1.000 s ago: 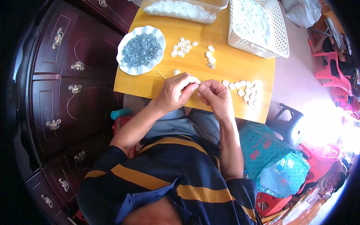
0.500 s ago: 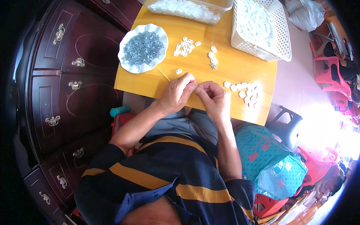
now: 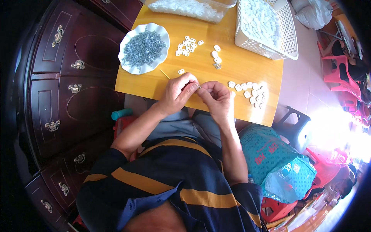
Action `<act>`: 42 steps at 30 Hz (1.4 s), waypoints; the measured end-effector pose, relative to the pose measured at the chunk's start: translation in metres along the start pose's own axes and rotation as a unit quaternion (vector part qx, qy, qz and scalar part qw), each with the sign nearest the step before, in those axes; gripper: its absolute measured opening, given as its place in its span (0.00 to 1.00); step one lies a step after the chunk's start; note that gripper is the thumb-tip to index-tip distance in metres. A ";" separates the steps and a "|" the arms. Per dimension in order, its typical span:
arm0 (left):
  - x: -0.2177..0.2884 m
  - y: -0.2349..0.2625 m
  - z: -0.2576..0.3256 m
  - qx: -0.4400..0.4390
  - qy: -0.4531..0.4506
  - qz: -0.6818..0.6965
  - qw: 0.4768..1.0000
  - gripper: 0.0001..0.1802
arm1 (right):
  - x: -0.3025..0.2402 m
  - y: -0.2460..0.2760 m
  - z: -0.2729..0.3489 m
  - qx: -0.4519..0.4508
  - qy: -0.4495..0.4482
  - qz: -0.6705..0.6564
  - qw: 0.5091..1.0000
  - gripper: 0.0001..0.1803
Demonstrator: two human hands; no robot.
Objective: Assembling small white plastic components by inserting metal pins by hand.
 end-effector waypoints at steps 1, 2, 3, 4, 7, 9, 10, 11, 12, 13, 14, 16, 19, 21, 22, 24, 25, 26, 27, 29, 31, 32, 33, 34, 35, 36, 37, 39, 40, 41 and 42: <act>-0.001 -0.001 0.000 0.000 0.000 0.001 1.000 0.05 | 0.002 0.001 -0.001 0.001 0.000 0.000 1.000 0.04; 0.000 -0.001 0.000 0.003 -0.019 -0.013 1.000 0.04 | 0.005 0.002 -0.001 0.005 0.006 -0.003 1.000 0.03; 0.003 -0.001 0.000 0.007 -0.038 -0.028 0.999 0.04 | 0.006 0.002 -0.002 0.007 0.013 -0.006 1.000 0.03; 0.003 -0.001 0.000 0.007 -0.038 -0.028 0.999 0.04 | 0.006 0.002 -0.001 0.007 0.012 -0.007 1.000 0.03; -0.001 -0.001 0.004 0.014 -0.011 0.019 1.000 0.04 | 0.006 0.000 0.001 -0.005 -0.003 -0.055 0.998 0.03; -0.007 -0.001 0.006 0.009 0.013 0.059 0.998 0.04 | 0.006 0.000 0.001 -0.017 -0.016 -0.073 0.997 0.03; -0.007 0.000 0.007 0.009 0.013 0.059 0.998 0.04 | 0.007 0.000 0.001 -0.016 -0.016 -0.073 0.997 0.03; -0.008 -0.001 0.008 0.001 0.024 0.081 0.996 0.04 | 0.008 0.000 0.001 -0.027 -0.023 -0.084 0.996 0.03; -0.010 -0.002 0.008 -0.009 0.037 0.102 0.994 0.04 | 0.010 0.001 0.000 -0.037 -0.031 -0.098 0.994 0.04; -0.011 -0.002 0.008 -0.011 0.038 0.101 0.994 0.04 | 0.011 0.002 0.000 -0.037 -0.032 -0.100 0.994 0.04; -0.012 -0.003 0.008 -0.014 0.047 0.115 0.992 0.04 | 0.013 0.002 -0.001 -0.051 -0.050 -0.121 0.990 0.04; -0.013 -0.002 0.008 -0.017 0.055 0.129 0.990 0.03 | 0.012 0.001 0.000 -0.065 -0.067 -0.142 0.985 0.05; -0.010 0.000 0.007 -0.019 0.032 0.124 0.992 0.03 | 0.014 0.002 0.003 -0.073 -0.106 -0.148 0.981 0.07; -0.003 0.003 0.003 -0.048 -0.003 0.050 0.998 0.03 | 0.019 0.002 0.002 -0.093 -0.136 -0.124 0.979 0.08; -0.001 0.003 0.002 -0.050 -0.002 0.050 0.997 0.03 | 0.020 0.003 0.001 -0.092 -0.136 -0.126 0.978 0.08; 0.007 0.003 -0.003 -0.052 -0.047 0.020 0.997 0.03 | 0.020 0.003 0.000 -0.105 -0.133 -0.152 0.974 0.08; 0.009 0.003 -0.004 -0.055 -0.047 0.021 0.997 0.03 | 0.021 0.003 0.000 -0.103 -0.133 -0.154 0.974 0.08; 0.010 0.003 -0.005 -0.058 -0.048 0.004 0.997 0.03 | 0.020 0.004 -0.001 -0.095 -0.112 -0.146 0.978 0.07; 0.012 0.003 -0.006 -0.061 -0.050 -0.014 0.997 0.03 | 0.019 0.003 -0.001 -0.088 -0.091 -0.137 0.982 0.07; 0.013 0.002 -0.007 -0.059 -0.043 -0.017 0.997 0.04 | 0.019 0.002 0.000 -0.071 -0.072 -0.136 0.985 0.06; 0.012 0.001 -0.005 -0.056 -0.036 -0.019 0.998 0.04 | 0.019 0.000 0.002 -0.056 -0.053 -0.134 0.988 0.05; 0.009 0.000 -0.003 -0.055 -0.036 -0.015 0.998 0.06 | 0.018 0.000 0.002 -0.042 -0.028 -0.123 0.991 0.04; 0.008 -0.001 -0.001 -0.055 -0.037 -0.010 0.998 0.08 | 0.016 0.001 0.003 -0.027 -0.004 -0.112 0.993 0.04; 0.007 -0.001 0.000 -0.056 -0.037 -0.010 0.998 0.08 | 0.017 0.000 0.004 -0.026 -0.003 -0.112 0.993 0.04; 0.004 -0.002 0.002 -0.064 -0.012 0.005 0.998 0.09 | 0.016 -0.001 0.005 -0.013 0.010 -0.100 0.995 0.04; 0.001 -0.003 0.004 -0.071 0.012 0.020 0.997 0.10 | 0.015 0.000 0.006 -0.001 0.024 -0.088 0.996 0.03; -0.002 -0.004 0.006 -0.071 0.012 0.020 0.997 0.10 | 0.016 0.001 0.004 0.000 0.024 -0.088 0.996 0.03; -0.011 -0.005 0.010 -0.042 0.040 0.083 0.995 0.09 | 0.015 0.006 0.001 0.040 0.066 -0.043 0.996 0.03; -0.012 -0.006 0.011 -0.043 0.040 0.083 0.995 0.09 | 0.014 0.009 0.001 0.041 0.067 -0.043 0.996 0.03; -0.014 -0.004 0.013 -0.024 0.061 0.098 0.993 0.09 | 0.010 0.015 0.002 0.095 0.085 0.053 0.990 0.03; -0.016 -0.002 0.014 -0.005 0.084 0.111 0.990 0.08 | 0.004 0.018 0.004 0.146 0.102 0.147 0.973 0.04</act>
Point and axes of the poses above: each hand's wrist, its own z-axis away from the middle knuckle, its own y-axis out of the back of the hand, x = y × z, the point moved 6 cm from there along -z, towards the middle knuckle, and after that the axes turned 12 degrees about -y, right-handed, at the moved point
